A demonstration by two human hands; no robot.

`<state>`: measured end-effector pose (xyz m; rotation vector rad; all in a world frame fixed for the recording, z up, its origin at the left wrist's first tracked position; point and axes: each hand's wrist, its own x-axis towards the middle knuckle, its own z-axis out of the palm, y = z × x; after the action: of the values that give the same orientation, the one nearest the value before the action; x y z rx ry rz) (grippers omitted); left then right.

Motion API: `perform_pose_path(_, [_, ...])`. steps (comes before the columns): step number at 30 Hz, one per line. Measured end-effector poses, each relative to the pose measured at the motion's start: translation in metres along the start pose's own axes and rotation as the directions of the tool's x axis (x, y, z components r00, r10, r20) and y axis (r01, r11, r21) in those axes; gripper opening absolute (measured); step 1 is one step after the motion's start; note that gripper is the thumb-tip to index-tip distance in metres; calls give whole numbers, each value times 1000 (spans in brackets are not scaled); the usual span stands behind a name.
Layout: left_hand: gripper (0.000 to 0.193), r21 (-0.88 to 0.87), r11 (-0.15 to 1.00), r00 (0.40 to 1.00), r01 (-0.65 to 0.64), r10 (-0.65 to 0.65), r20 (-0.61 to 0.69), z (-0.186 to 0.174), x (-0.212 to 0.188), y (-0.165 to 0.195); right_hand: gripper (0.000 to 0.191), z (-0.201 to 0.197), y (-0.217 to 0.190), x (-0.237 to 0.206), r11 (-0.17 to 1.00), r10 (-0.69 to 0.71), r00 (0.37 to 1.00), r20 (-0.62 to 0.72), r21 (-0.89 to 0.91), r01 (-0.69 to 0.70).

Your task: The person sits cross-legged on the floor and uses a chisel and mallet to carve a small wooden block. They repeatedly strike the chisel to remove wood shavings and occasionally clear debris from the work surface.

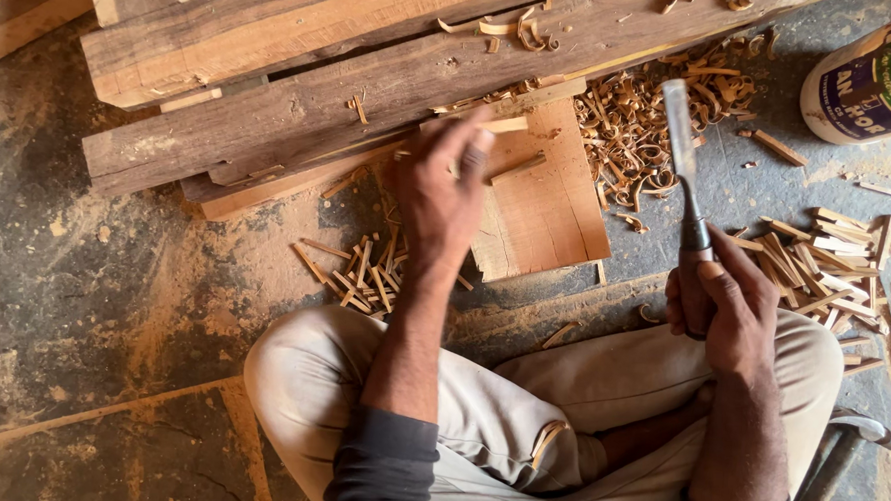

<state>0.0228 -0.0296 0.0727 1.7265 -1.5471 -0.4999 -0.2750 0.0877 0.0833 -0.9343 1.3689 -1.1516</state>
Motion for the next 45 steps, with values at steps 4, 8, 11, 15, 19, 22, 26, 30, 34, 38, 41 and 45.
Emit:
perform_pose_path(4, [31,-178,981,997,-72,63,-55,-2,4,-6,59,-1,0,3,1000,11,999,-39,-5,-12])
perform_pose_path(8, [34,-116,965,948,237,-203,246,8,5,-8,59,1,0,3,1000,11,999,-52,-26,-13])
perform_pose_path(11, [33,-103,991,978,90,-68,199,14,6,-11,59,2,-2,3,1000,8,999,-35,-14,-9])
perform_pose_path(15, [32,-167,982,993,-90,101,57,12,8,-14,59,2,-2,3,1000,27,999,-45,-9,-28])
perform_pose_path(19, [21,-144,975,982,169,-155,107,5,5,-12,59,3,-2,3,1000,6,999,-34,2,-6])
perform_pose_path(22, [19,-152,987,999,-43,41,-19,5,-6,-7,58,3,-2,4,1000,8,999,-38,4,-8])
perform_pose_path(26, [14,258,916,943,-309,330,-44,15,-26,-5,58,2,-3,4,1000,25,999,-44,-13,-26])
perform_pose_path(30, [17,234,935,963,-268,265,45,24,-32,-13,58,4,-5,2,998,34,998,-59,-46,-37])
perform_pose_path(34, [40,264,941,977,-210,195,81,25,-26,-17,62,7,-9,-7,994,81,997,-10,-77,-81])
perform_pose_path(38, [48,334,908,966,-254,220,137,20,-23,-12,66,14,-14,-23,932,175,984,-18,-318,-171])
perform_pose_path(41, [50,305,918,962,-251,203,181,17,-23,-9,65,22,-16,-34,888,191,982,2,-427,-172])
perform_pose_path(45, [46,275,936,968,-220,174,183,17,-21,-9,62,30,-18,-46,800,171,985,-7,-582,-143])
